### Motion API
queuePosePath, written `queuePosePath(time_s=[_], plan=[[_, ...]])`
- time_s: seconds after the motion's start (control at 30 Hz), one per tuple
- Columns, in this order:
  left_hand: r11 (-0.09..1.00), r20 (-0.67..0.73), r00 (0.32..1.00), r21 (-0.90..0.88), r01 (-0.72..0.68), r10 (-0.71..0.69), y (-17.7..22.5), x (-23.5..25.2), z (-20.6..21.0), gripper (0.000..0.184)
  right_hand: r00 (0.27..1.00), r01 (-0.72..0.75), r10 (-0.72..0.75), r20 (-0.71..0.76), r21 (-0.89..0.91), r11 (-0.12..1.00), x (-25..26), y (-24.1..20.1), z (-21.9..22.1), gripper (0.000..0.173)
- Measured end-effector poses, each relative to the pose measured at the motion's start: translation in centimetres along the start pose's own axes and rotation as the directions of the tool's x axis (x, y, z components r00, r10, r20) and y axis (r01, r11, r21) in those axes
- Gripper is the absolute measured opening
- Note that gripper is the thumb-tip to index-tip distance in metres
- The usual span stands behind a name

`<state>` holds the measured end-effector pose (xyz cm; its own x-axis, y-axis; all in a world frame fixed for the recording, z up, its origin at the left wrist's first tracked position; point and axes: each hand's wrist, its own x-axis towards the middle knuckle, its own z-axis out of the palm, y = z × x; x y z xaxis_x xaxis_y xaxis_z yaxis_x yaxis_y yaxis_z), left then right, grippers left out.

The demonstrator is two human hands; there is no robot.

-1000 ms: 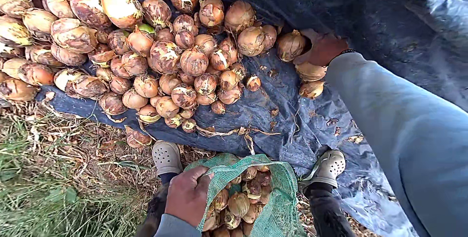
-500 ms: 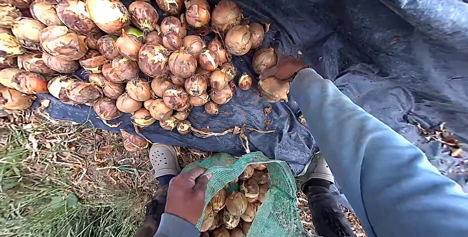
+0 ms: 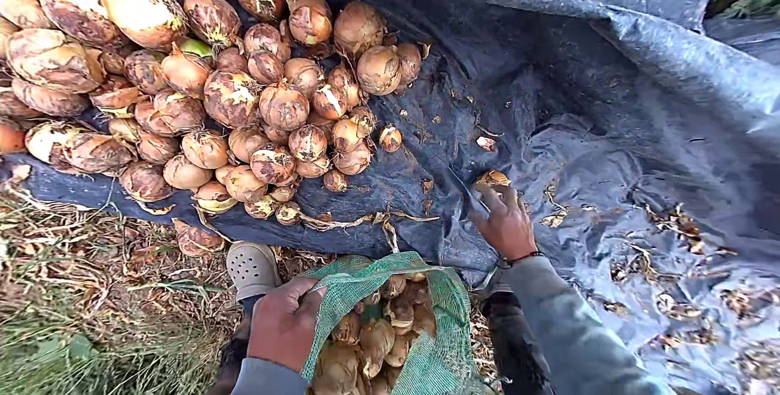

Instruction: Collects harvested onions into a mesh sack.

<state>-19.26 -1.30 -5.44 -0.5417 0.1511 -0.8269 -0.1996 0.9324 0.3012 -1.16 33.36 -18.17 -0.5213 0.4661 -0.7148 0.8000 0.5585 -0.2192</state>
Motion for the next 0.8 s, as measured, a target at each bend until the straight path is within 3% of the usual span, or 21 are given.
queuePosePath(time_s=[0.07,0.13,0.2,0.27,0.3,0.33,0.37,0.4,0.43,0.5,0.53,0.6,0.67,0.73,0.8], plan=[[1.000,0.025,1.000,0.000,0.004,-0.004,0.7,-0.2,0.3,0.016,0.959,-0.280,0.279,-0.039,-0.037,0.959,5.9,4.4,0.2,0.066],[0.999,0.046,0.998,0.002,0.032,-0.032,1.2,-0.1,-0.4,0.017,0.919,-0.393,0.394,0.021,0.127,0.911,10.0,5.7,0.7,0.063],[0.999,0.045,0.998,0.010,0.046,-0.046,1.2,0.3,-0.9,0.017,0.937,-0.340,0.346,0.046,0.350,0.873,10.0,3.4,0.5,0.052],[0.999,0.049,0.998,-0.002,0.051,-0.050,0.8,0.1,-0.8,0.017,0.974,-0.195,0.085,0.212,0.576,0.794,5.1,-1.6,-1.0,0.047],[0.998,0.054,0.997,-0.017,0.052,-0.051,0.6,0.1,-0.7,0.018,0.907,-0.163,-0.125,0.403,0.608,0.777,2.3,-4.5,-2.3,0.049],[0.998,0.062,0.997,-0.035,0.058,-0.056,0.5,0.1,-0.8,0.018,0.734,-0.141,-0.300,0.609,0.568,0.811,0.1,-7.5,-3.5,0.055],[0.996,0.069,0.996,-0.051,0.067,-0.063,0.6,0.1,-0.9,0.017,0.554,-0.051,-0.376,0.743,0.481,0.875,-1.2,-10.4,-4.6,0.061],[0.995,0.075,0.995,-0.063,0.073,-0.068,0.7,0.0,-1.1,0.017,0.489,0.068,-0.371,0.789,0.389,0.919,-1.4,-12.9,-5.4,0.063],[0.994,0.082,0.994,-0.071,0.080,-0.074,0.7,0.0,-1.4,0.017,0.565,0.164,-0.349,0.748,0.312,0.936,-0.5,-14.6,-6.3,0.064],[0.993,0.104,0.991,-0.076,0.090,-0.082,0.8,-0.2,-1.8,0.017,0.854,0.277,-0.344,0.390,0.217,0.936,4.8,-16.1,-6.8,0.077],[0.992,0.126,0.988,-0.082,0.096,-0.085,0.9,-0.1,-1.9,0.018,0.918,0.294,-0.331,0.217,0.188,0.937,8.7,-16.9,-7.0,0.087],[0.991,0.141,0.986,-0.086,0.099,-0.086,0.8,-0.1,-2.0,0.018,0.950,0.272,-0.293,0.110,0.169,0.947,16.1,-19.2,-7.5,0.100],[0.990,0.151,0.983,-0.080,0.115,-0.102,0.7,0.1,-2.2,0.019,0.951,0.210,-0.241,0.194,0.167,0.963,20.6,-21.4,-7.2,0.100],[0.989,0.153,0.981,-0.076,0.130,-0.117,0.4,0.2,-2.6,0.019,0.939,0.165,-0.219,0.265,0.211,0.964,22.1,-22.2,-6.8,0.094],[0.987,0.154,0.981,-0.092,0.131,-0.116,0.4,-0.3,-2.4,0.018,0.945,0.111,-0.203,0.257,0.331,0.937,20.6,-20.7,-6.3,0.084]])
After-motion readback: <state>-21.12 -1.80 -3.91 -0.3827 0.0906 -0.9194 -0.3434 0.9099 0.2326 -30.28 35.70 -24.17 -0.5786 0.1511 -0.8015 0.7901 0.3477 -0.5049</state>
